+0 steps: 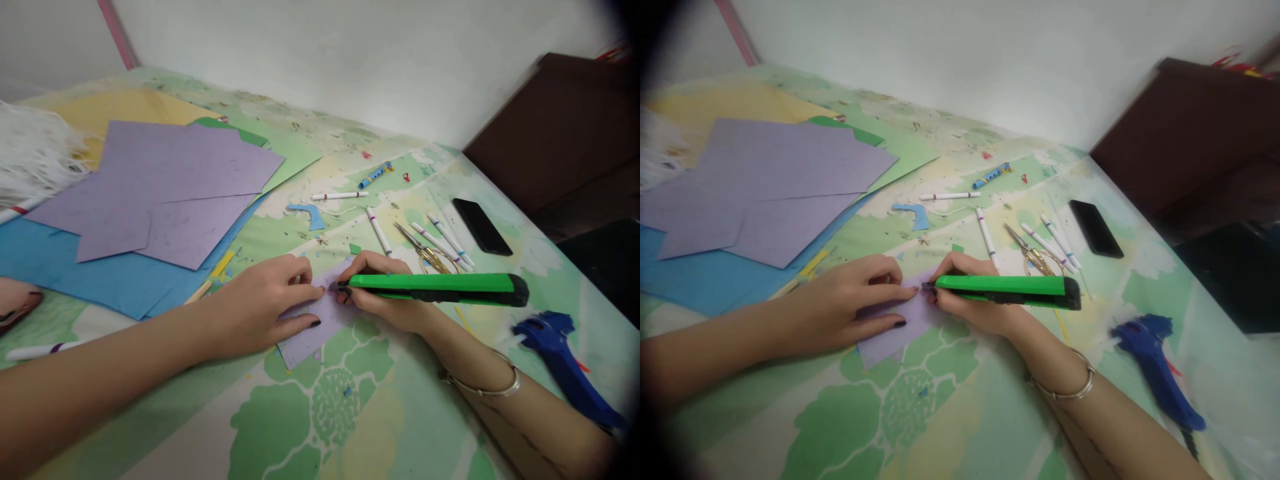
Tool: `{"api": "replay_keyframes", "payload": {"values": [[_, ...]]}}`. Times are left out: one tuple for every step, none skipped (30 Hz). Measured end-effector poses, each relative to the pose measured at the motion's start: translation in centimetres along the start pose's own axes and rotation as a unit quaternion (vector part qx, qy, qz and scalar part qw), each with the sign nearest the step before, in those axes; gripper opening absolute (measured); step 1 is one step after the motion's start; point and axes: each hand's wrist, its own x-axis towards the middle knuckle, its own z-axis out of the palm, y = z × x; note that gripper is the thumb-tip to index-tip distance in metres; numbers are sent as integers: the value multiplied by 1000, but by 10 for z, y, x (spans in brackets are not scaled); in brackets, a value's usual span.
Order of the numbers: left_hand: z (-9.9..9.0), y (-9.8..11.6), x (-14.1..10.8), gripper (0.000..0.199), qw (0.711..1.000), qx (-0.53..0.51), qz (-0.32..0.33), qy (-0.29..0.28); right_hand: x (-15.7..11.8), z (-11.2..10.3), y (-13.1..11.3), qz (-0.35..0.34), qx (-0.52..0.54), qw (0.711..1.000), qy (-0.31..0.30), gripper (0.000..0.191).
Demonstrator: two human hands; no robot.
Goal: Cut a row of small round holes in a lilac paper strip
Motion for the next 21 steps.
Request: {"api": "replay_keyframes", "payload": {"values": [[0, 0, 0, 26, 1000, 1, -2, -3, 0, 0, 0, -1, 4, 1000, 0, 14], [0, 0, 1, 27, 1000, 1, -3, -6, 0, 0, 1, 0, 9, 1000, 0, 15], [1, 0, 1, 27, 1000, 1, -5, -9, -1, 0, 1, 1, 14, 1000, 0, 15], [1, 0, 1, 27, 1000, 0, -7, -11, -1, 0, 2, 2, 20, 1000, 0, 15], [1, 0, 1, 27, 1000, -1, -8, -13, -1, 0, 2, 2, 25, 1000, 1, 15], [1, 0, 2, 27, 1000, -2, -7, -15, -1, 0, 2, 0, 28, 1000, 1, 15], [1, 0, 2, 27, 1000, -2, -6, -18, -1, 0, 2, -2, 27, 1000, 2, 15], [0, 0, 2, 27, 1000, -2, -5, -23, 0, 0, 2, -4, 23, 1000, 3, 15], [0, 0, 2, 26, 1000, -1, -4, -27, 0, 0, 2, -6, 15, 1000, 5, 15], [0, 0, 3, 25, 1000, -1, -4, -31, 0, 0, 1, -8, 5, 1000, 7, 15], [-1, 0, 3, 25, 999, 0, -5, -34, 0, 1, 0, -8, -5, 1000, 10, 14], [-1, 0, 3, 25, 999, 0, -6, -37, 0, 1, 0, -6, -11, 1000, 11, 14], [-1, 0, 3, 25, 999, 2, -8, -40, 1, 1, -1, -2, -11, 1000, 11, 13], [-1, 0, 3, 25, 999, 2, -8, -43, 1, 2, -2, 4, -8, 1000, 8, 13], [-1, 0, 3, 25, 999, 3, -9, -46, 1, 2, -2, 10, -3, 1000, 6, 13], [0, 1, 3, 25, 999, 5, -10, -48, 0, 3, -3, 15, 2, 1000, 5, 13], [-1, 1, 3, 25, 999, 6, -11, -51, 0, 3, -3, 19, 5, 1000, 7, 12], [-1, 2, 3, 25, 998, 7, -13, -54, 0, 4, -4, 20, 6, 1000, 11, 11], [-2, 2, 3, 25, 998, 6, -16, -57, -1, 4, -4, 18, 6, 1000, 17, 10], [-4, 2, 3, 26, 998, 1, -18, -62, -1, 4, -5, 18, 10, 1000, 22, 9], [-7, 1, 3, 27, 997, -6, -20, -72, -2, 4, -5, 19, 23, 999, 24, 8]]}}
